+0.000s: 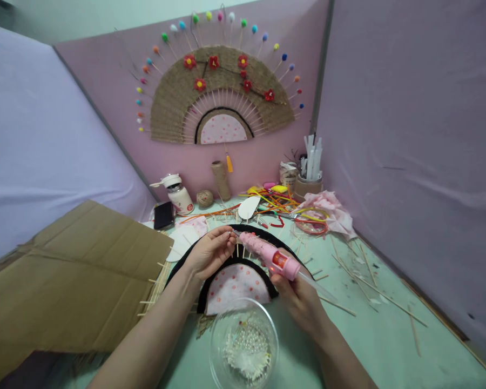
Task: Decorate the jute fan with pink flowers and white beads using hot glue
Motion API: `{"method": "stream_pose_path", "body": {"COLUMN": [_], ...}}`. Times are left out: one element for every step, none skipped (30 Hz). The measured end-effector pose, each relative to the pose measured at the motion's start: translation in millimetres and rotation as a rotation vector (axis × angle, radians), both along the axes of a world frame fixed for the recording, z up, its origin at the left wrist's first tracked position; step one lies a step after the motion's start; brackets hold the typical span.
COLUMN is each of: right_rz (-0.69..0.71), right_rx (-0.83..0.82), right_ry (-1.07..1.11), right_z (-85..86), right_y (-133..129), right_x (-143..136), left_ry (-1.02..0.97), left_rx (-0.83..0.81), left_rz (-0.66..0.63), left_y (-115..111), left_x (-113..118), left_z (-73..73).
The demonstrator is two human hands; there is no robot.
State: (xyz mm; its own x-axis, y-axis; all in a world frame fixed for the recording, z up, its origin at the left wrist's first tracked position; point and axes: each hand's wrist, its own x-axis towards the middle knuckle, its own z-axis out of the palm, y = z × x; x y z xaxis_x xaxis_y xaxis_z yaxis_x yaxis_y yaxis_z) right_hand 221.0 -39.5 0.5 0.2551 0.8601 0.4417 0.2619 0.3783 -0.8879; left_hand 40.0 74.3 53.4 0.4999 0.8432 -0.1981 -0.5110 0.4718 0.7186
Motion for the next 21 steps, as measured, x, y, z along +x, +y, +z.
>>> {"method": "stream_pose_path", "body": {"right_rz": [-0.008, -0.010, -0.006, -0.001, 0.006, 0.011, 0.013, 0.016, 0.021, 0.031, 0.043, 0.052, 0.062, 0.071, 0.078, 0.085, 0.092, 0.098, 0.098, 0.090, 0.081], "right_rx": [-0.002, -0.007, -0.010, -0.008, -0.006, -0.003, 0.001, 0.005, 0.006, 0.003, 0.001, -0.001, -0.006, -0.013, -0.022, -0.030, -0.036, -0.041, -0.039, -0.032, -0.024], "right_ry": [-0.006, -0.010, -0.011, -0.008, -0.004, 0.000, 0.005, 0.010, 0.014, 0.017, 0.024, 0.037, 0.054, 0.072, 0.088, 0.098, 0.101, 0.096, 0.090, 0.085, 0.085], "right_z": [-0.1, -0.8, -1.9, -3.1, -4.1, -5.1, -6.1, -7.3, -8.8, -10.8, -13.4, -16.4, -19.4, -22.3, -24.5, -26.1, -27.0, -27.2, -26.9, -26.4, -25.6], "right_y": [0.0, -0.1, 0.0, 0.0, 0.1, 0.3, 0.5, 0.8, 1.1, 1.5, 1.8, 2.2, 2.5, 2.8, 3.0, 3.1, 3.1, 3.1, 3.1, 3.0, 3.0], "right_x": [-0.2, -0.3, -0.3, -0.2, 0.0, 0.3, 0.6, 1.0, 1.5, 2.0, 2.6, 3.3, 3.9, 4.5, 5.0, 5.3, 5.4, 5.4, 5.4, 5.3, 5.2], "left_ry": [0.005, 0.008, 0.008, 0.006, 0.002, -0.003, -0.006, -0.007, -0.006, -0.005, -0.003, -0.001, 0.001, 0.002, 0.002, 0.002, 0.000, -0.004, -0.009, -0.015, -0.020], "left_rx": [0.003, 0.004, 0.004, 0.004, 0.005, 0.006, 0.009, 0.012, 0.014, 0.017, 0.018, 0.017, 0.015, 0.013, 0.012, 0.012, 0.015, 0.020, 0.025, 0.030, 0.033], "left_rz": [0.003, 0.006, 0.007, 0.009, 0.012, 0.015, 0.020, 0.026, 0.034, 0.041, 0.046, 0.051, 0.054, 0.055, 0.056, 0.058, 0.060, 0.061, 0.061, 0.061, 0.058], "left_y": [0.1, 0.2, 0.2, 0.1, -0.2, -0.4, -0.7, -1.0, -1.1, -1.2, -1.1, -0.9, -0.8, -0.6, -0.6, -0.6, -0.7, -0.8, -1.0, -1.1, -1.2], "left_x": [-0.2, -0.3, -0.4, -0.5, -0.5, -0.5, -0.5, -0.5, -0.4, -0.4, -0.3, -0.2, -0.1, 0.1, 0.2, 0.4, 0.5, 0.6, 0.8, 0.9, 1.0], "left_z": [-0.2, -0.3, -0.1, 0.1, 0.5, 1.0, 1.4, 1.7, 1.9, 2.0, 1.9, 1.7, 1.5, 1.4, 1.4, 1.5, 1.7, 1.9, 2.1, 2.2, 2.2]}}
